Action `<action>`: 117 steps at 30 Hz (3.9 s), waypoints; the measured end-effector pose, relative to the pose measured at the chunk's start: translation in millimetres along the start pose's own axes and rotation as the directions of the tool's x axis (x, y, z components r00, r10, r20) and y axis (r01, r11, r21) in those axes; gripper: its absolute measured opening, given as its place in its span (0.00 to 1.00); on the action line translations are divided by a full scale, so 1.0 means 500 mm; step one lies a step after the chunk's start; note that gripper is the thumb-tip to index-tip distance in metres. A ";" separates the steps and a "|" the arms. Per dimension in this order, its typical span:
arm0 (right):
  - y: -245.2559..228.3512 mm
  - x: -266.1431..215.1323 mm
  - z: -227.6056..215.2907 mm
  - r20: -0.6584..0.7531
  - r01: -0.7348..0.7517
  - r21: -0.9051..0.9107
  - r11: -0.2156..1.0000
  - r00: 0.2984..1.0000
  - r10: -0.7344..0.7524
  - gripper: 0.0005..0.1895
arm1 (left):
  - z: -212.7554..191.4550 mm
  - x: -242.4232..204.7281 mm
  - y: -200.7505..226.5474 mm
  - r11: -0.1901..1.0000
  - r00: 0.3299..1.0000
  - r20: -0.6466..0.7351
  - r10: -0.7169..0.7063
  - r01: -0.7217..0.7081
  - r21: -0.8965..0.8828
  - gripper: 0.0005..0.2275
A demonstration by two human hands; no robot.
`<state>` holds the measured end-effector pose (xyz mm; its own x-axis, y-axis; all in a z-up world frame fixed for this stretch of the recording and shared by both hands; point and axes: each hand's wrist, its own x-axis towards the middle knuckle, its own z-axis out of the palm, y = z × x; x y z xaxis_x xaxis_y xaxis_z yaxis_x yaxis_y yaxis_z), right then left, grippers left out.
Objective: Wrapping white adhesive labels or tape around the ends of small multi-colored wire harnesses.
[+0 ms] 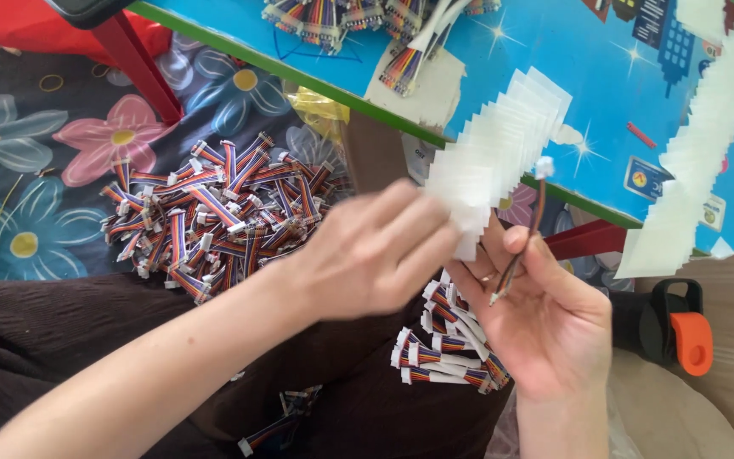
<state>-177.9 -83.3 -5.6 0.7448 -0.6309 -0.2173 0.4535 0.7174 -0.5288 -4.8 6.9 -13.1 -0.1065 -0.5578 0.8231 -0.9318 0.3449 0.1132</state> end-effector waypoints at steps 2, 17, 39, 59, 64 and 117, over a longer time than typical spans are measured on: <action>-0.003 -0.013 0.011 0.016 -0.008 -0.031 0.999 1.000 0.008 0.08 | -0.047 -0.014 0.022 0.996 0.998 0.069 -0.013 0.019 -0.090 0.04; 0.128 -0.119 0.023 0.099 -0.065 -0.297 0.953 0.990 0.098 0.08 | -0.165 -0.117 0.106 0.123 0.459 0.428 -0.778 0.781 -0.613 0.12; 0.158 -0.118 0.018 -0.223 0.021 -0.646 0.763 0.951 -0.215 0.10 | -0.175 -0.104 0.093 -0.125 0.421 0.619 -0.663 0.754 -0.646 0.03; 0.176 -0.132 0.087 -0.063 0.109 -0.784 0.611 0.966 -0.252 0.13 | -0.157 -0.066 0.113 0.123 0.498 0.408 -0.765 0.735 -0.667 0.04; 0.185 -0.127 0.068 -0.100 0.140 -0.734 0.665 0.946 -0.309 0.05 | -0.140 -0.076 0.116 0.029 0.378 0.426 -0.822 0.774 -0.632 0.04; 0.128 -0.105 0.107 0.616 0.617 -0.754 -0.223 0.783 0.085 0.07 | -0.215 -0.116 0.080 0.676 0.714 0.590 -0.376 0.647 -0.352 0.02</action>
<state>-162.0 11.7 16.1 0.9234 -0.2514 0.2900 -0.0107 -0.7722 -0.6353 1.3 134.1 3.6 0.0695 -0.9737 0.2170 -0.5768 0.1383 0.8051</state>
